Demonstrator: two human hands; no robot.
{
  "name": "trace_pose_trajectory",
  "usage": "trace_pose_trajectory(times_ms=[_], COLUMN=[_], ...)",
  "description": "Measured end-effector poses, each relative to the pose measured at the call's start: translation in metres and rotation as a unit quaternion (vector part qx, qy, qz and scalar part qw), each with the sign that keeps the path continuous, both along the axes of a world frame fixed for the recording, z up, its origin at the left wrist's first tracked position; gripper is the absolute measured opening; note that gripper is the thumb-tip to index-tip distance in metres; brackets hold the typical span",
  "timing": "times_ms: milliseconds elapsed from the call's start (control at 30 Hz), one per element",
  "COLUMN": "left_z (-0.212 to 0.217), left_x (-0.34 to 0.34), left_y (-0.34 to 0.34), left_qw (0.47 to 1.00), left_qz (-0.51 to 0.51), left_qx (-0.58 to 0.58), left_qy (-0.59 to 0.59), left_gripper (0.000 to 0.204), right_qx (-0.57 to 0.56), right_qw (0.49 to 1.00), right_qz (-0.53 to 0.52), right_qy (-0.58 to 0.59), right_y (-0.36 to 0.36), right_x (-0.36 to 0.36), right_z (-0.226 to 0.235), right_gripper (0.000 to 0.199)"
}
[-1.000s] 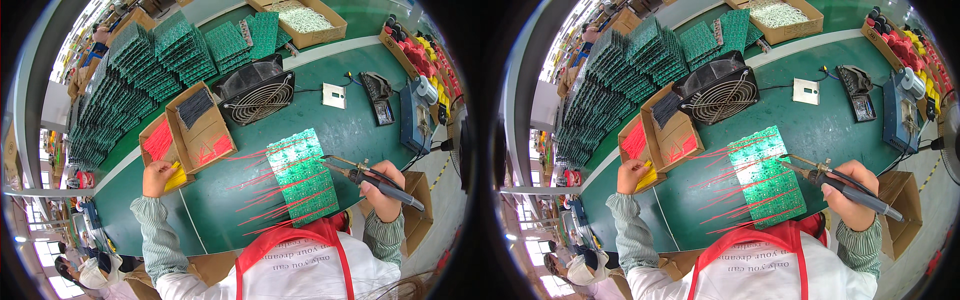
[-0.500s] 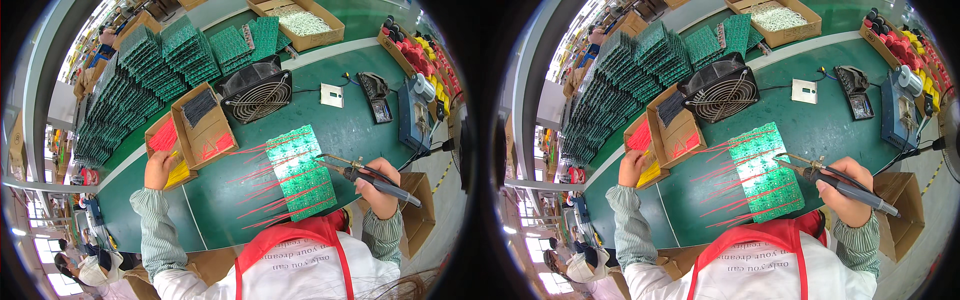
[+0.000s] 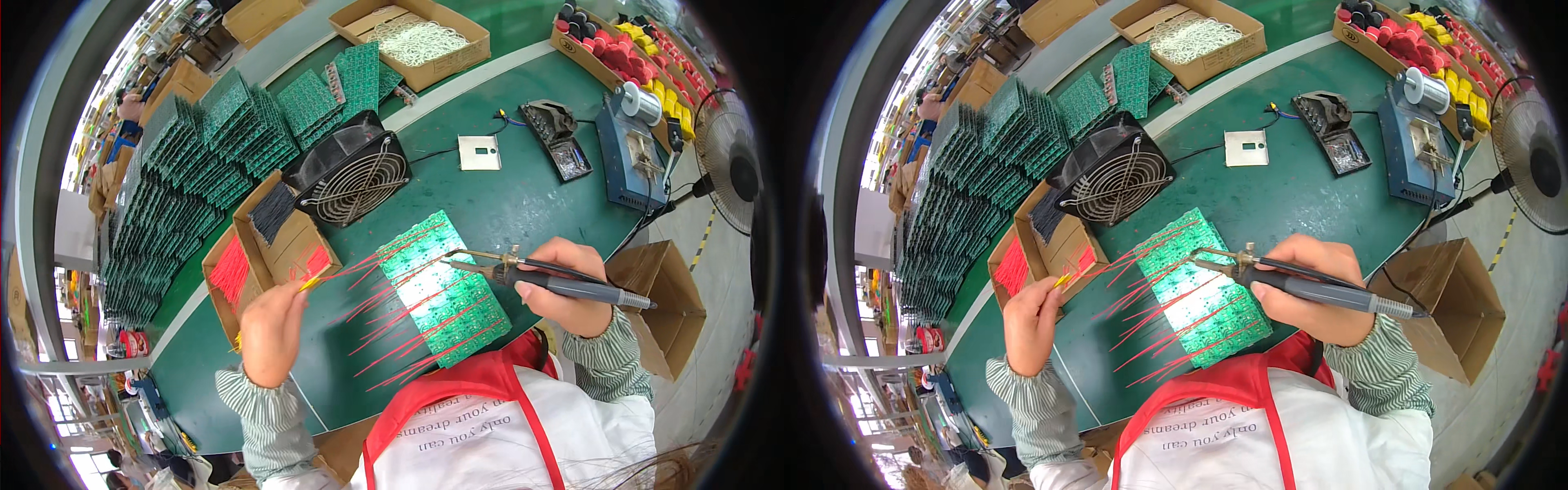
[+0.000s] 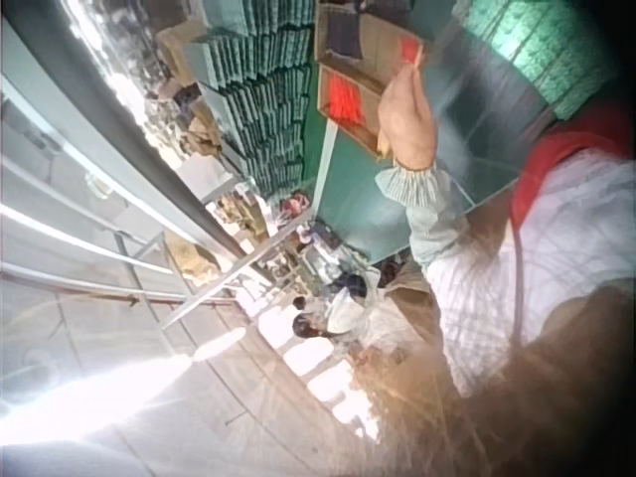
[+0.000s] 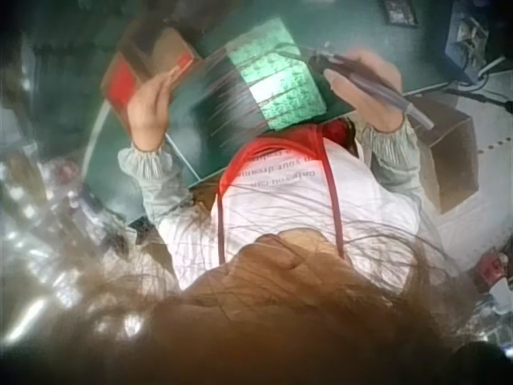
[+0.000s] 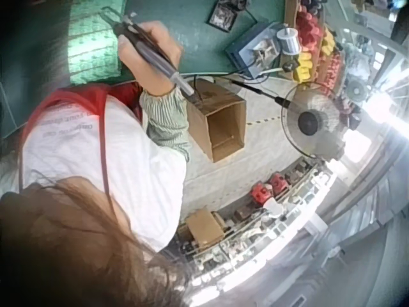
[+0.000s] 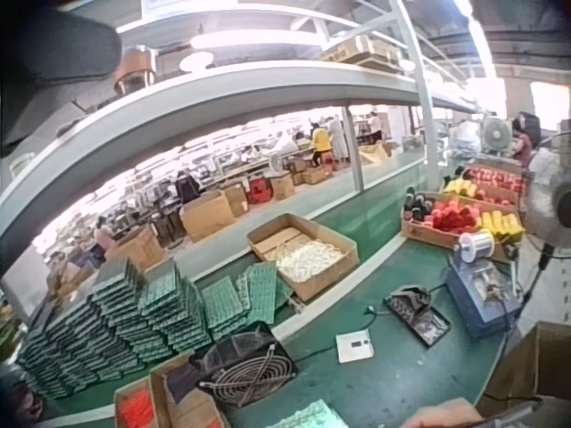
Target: The person solders multiple colored wires onto a series of printed circuit boards using a soldering iron and solder wire.
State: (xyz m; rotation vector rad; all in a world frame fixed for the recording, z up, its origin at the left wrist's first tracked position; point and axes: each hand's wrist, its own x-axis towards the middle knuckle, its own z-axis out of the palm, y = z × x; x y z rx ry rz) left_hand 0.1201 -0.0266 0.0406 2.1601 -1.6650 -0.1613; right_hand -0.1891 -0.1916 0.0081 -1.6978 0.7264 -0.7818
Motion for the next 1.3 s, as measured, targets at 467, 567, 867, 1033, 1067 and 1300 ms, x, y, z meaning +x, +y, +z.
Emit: trace_pose_trajectory(times_ms=[467, 567, 867, 1033, 1067, 1300], left_z=[-0.063, -0.064, -0.067, -0.064, -0.064, -0.064], left_x=[-0.020, -0.016, -0.008, -0.007, -0.006, -0.006], left_y=[-0.070, -0.074, -0.075, -0.077, -0.077, -0.079], left_qw=[0.974, 0.966, 0.957, 0.955, 0.955, 0.956], left_qz=[-0.034, -0.030, -0.041, -0.040, -0.040, -0.046], left_qx=[0.036, 0.060, 0.072, 0.085, 0.086, 0.089], left_qy=[0.220, 0.249, 0.278, 0.282, 0.282, 0.274], left_gripper=[0.015, 0.016, 0.017, 0.016, 0.016, 0.016], right_qx=[-0.033, -0.007, 0.006, 0.018, 0.020, 0.043], right_qw=[0.997, 0.997, 0.997, 0.997, 0.997, 0.995], right_qz=[0.052, 0.061, 0.059, 0.057, 0.058, 0.062], right_qy=[0.045, 0.051, 0.050, 0.047, 0.048, 0.061], right_y=[-0.018, -0.021, -0.022, -0.022, -0.022, -0.023], right_x=[0.042, 0.049, 0.061, 0.063, 0.063, 0.066], right_z=[-0.004, -0.008, -0.014, -0.015, -0.015, -0.017], right_gripper=[0.019, 0.019, 0.019, 0.019, 0.019, 0.019])
